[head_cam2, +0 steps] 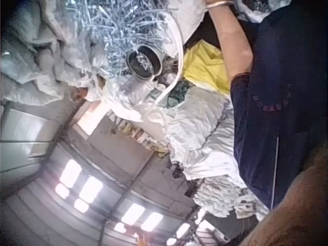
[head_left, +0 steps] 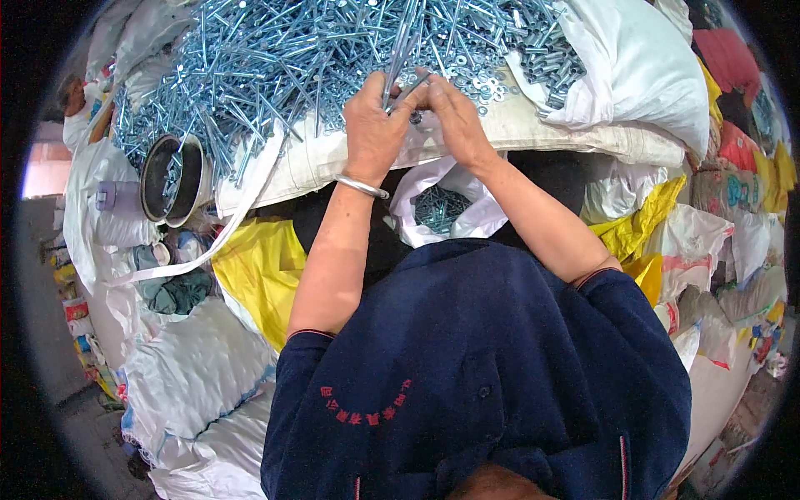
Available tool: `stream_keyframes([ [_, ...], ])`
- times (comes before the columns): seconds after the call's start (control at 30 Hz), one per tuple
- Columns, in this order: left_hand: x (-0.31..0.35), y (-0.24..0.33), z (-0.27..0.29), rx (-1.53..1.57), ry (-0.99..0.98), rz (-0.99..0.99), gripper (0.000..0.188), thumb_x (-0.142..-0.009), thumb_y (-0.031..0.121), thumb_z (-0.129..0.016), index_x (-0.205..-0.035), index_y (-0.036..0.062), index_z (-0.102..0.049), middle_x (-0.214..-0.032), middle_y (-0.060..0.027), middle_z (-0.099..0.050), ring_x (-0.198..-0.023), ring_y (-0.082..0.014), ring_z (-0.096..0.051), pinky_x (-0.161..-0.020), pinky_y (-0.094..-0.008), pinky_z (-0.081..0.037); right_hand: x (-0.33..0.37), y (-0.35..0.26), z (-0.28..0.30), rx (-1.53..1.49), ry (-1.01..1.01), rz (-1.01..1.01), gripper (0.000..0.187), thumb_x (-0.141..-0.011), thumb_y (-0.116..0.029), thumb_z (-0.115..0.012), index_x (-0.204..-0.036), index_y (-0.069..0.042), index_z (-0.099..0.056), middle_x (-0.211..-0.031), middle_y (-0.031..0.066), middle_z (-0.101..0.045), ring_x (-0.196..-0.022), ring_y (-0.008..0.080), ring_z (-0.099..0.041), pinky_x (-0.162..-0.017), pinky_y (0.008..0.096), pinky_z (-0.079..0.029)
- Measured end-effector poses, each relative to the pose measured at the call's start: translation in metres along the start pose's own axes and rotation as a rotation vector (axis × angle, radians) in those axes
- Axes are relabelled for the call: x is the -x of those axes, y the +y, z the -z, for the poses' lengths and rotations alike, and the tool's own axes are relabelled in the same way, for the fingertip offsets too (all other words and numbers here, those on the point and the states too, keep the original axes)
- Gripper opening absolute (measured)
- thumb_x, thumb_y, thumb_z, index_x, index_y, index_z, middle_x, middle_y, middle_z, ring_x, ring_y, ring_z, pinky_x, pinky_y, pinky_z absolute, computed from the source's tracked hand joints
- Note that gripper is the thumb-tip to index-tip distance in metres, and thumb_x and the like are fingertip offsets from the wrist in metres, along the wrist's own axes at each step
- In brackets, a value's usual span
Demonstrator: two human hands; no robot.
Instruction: The person assembles metal screws and washers by hand, sliding washers onto long metal screws, then places the assembled units into a plastic bag.
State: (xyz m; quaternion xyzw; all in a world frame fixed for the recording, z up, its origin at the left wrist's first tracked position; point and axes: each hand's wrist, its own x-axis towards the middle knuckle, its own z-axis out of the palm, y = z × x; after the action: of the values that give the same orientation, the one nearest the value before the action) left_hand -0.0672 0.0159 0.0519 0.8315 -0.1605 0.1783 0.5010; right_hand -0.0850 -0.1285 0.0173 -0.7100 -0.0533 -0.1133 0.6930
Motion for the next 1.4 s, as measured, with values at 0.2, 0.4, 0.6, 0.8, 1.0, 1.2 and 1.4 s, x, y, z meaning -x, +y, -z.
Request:
stream_keyframes([
  [0.2, 0.002, 0.001, 0.0, -0.006, -0.025, -0.009, 0.035, -0.083, 0.029, -0.076, -0.081, 0.0009, -0.056, -0.066, -0.0074, -0.058, -0.058, -0.0145, -0.049, -0.054, -0.0315, -0.042, 0.001, 0.023, -0.009, -0.069, -0.044, 0.07, 0.06, -0.102, -0.046, -0.039, -0.136, 0.002, -0.046, -0.082, 0.0092, -0.066, -0.086, 0.0163, -0.061, -0.087, 0.0315, -0.046],
  [0.4, 0.002, -0.001, -0.001, -0.002, -0.027, -0.019, 0.034, -0.083, 0.028, -0.076, -0.079, 0.0009, -0.055, -0.066, -0.0083, -0.058, -0.058, -0.0139, -0.049, -0.053, -0.0314, -0.042, -0.002, 0.025, -0.001, -0.047, -0.038, 0.048, 0.065, -0.101, -0.051, -0.034, -0.135, 0.003, -0.047, -0.087, 0.0102, -0.065, -0.094, 0.0176, -0.058, -0.096, 0.0336, -0.041],
  [0.6, 0.003, -0.001, -0.003, 0.001, -0.01, -0.075, 0.034, -0.083, 0.027, -0.076, -0.078, 0.0009, -0.054, -0.064, -0.0083, -0.057, -0.057, -0.0139, -0.048, -0.053, -0.0313, -0.042, -0.006, 0.025, 0.001, -0.106, -0.013, 0.059, 0.054, -0.103, -0.041, -0.033, -0.121, 0.002, -0.059, -0.092, 0.0126, -0.065, -0.096, 0.0221, -0.06, -0.094, 0.0362, -0.043],
  [0.8, 0.004, -0.002, -0.001, -0.005, -0.039, -0.075, 0.029, -0.079, 0.019, -0.076, -0.08, 0.001, -0.053, -0.068, -0.0126, -0.059, -0.061, -0.0252, -0.054, -0.054, -0.0349, -0.044, -0.004, 0.015, 0.0, -0.095, 0.002, 0.052, 0.053, -0.103, -0.04, -0.033, -0.125, 0.003, -0.053, -0.09, 0.0106, -0.065, -0.095, 0.0203, -0.059, -0.094, 0.0364, -0.043],
  [1.0, 0.003, 0.001, 0.0, 0.013, -0.058, -0.08, 0.033, -0.083, 0.025, -0.076, -0.079, 0.0013, -0.054, -0.063, -0.0082, -0.054, -0.057, -0.0151, -0.046, -0.054, -0.0308, -0.041, -0.011, 0.035, 0.014, -0.077, 0.081, 0.079, 0.05, -0.101, -0.04, -0.039, -0.112, 0.005, -0.06, -0.081, 0.0111, -0.062, -0.083, 0.0205, -0.062, -0.094, 0.0357, -0.043],
  [1.2, 0.0, -0.001, 0.006, 0.096, -0.113, 0.008, 0.03, -0.082, 0.022, -0.075, -0.079, 0.0018, -0.053, -0.066, -0.011, -0.056, -0.056, -0.0195, -0.052, -0.054, -0.0321, -0.045, 0.0, 0.018, 0.006, 0.302, -0.276, 0.193, 0.022, -0.094, -0.021, -0.055, -0.1, -0.001, -0.062, -0.079, 0.0148, -0.06, -0.075, 0.0308, -0.061, -0.071, 0.0389, -0.05],
  [1.4, 0.01, 0.017, 0.009, 0.112, -0.005, 0.071, 0.029, -0.082, 0.023, -0.075, -0.08, 0.0012, -0.056, -0.062, -0.0067, -0.054, -0.056, -0.0146, -0.047, -0.053, -0.0321, -0.04, 0.011, 0.009, 0.001, 0.515, -0.305, 0.302, 0.018, -0.086, -0.017, -0.064, -0.084, 0.0, -0.059, -0.077, 0.022, -0.06, -0.075, 0.0421, -0.061, -0.066, 0.0487, -0.047],
])
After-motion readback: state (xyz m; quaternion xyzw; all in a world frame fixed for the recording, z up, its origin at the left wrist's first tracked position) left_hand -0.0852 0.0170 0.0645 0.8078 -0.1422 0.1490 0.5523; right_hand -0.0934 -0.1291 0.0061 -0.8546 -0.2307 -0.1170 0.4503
